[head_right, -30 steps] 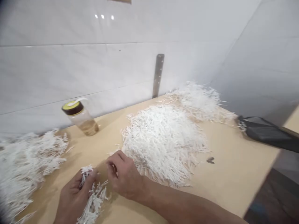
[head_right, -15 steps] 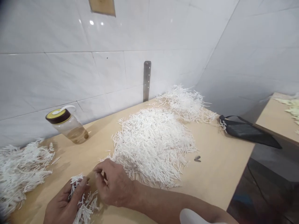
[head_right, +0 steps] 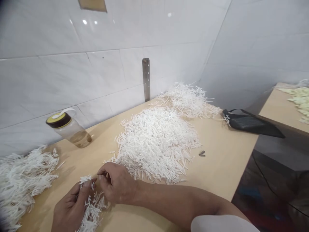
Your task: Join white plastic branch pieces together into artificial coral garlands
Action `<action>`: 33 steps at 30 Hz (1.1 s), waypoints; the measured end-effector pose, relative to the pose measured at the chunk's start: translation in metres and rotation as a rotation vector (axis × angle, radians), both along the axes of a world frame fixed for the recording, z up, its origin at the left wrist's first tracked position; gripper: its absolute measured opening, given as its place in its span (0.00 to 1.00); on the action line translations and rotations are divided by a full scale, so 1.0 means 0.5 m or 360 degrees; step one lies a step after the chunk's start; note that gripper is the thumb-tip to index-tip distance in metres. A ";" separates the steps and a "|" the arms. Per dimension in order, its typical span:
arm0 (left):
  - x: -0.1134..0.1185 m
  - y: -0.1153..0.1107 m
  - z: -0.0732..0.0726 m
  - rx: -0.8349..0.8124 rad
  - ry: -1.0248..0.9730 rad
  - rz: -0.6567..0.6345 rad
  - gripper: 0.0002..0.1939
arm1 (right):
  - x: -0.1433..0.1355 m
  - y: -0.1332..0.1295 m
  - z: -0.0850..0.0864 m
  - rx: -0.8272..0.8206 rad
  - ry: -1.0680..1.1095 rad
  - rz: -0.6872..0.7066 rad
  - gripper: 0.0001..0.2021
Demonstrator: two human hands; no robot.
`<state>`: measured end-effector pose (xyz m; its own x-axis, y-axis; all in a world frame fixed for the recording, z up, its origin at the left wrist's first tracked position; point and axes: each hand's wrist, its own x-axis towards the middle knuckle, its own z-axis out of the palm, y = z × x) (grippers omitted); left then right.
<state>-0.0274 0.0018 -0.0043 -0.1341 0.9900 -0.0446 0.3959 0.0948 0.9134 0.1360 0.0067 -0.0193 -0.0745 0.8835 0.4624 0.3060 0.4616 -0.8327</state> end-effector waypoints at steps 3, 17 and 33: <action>0.002 -0.003 -0.001 -0.0044 -0.0058 -0.0048 0.22 | -0.001 0.001 -0.004 -0.0020 0.0011 0.0016 0.07; 0.011 -0.006 0.005 0.0030 -0.0152 0.0032 0.23 | 0.002 0.001 -0.002 0.0018 0.0053 0.0029 0.09; 0.006 -0.031 -0.013 0.0074 -0.0446 -0.0083 0.14 | 0.008 -0.011 -0.048 -0.0284 -0.0122 -0.0041 0.10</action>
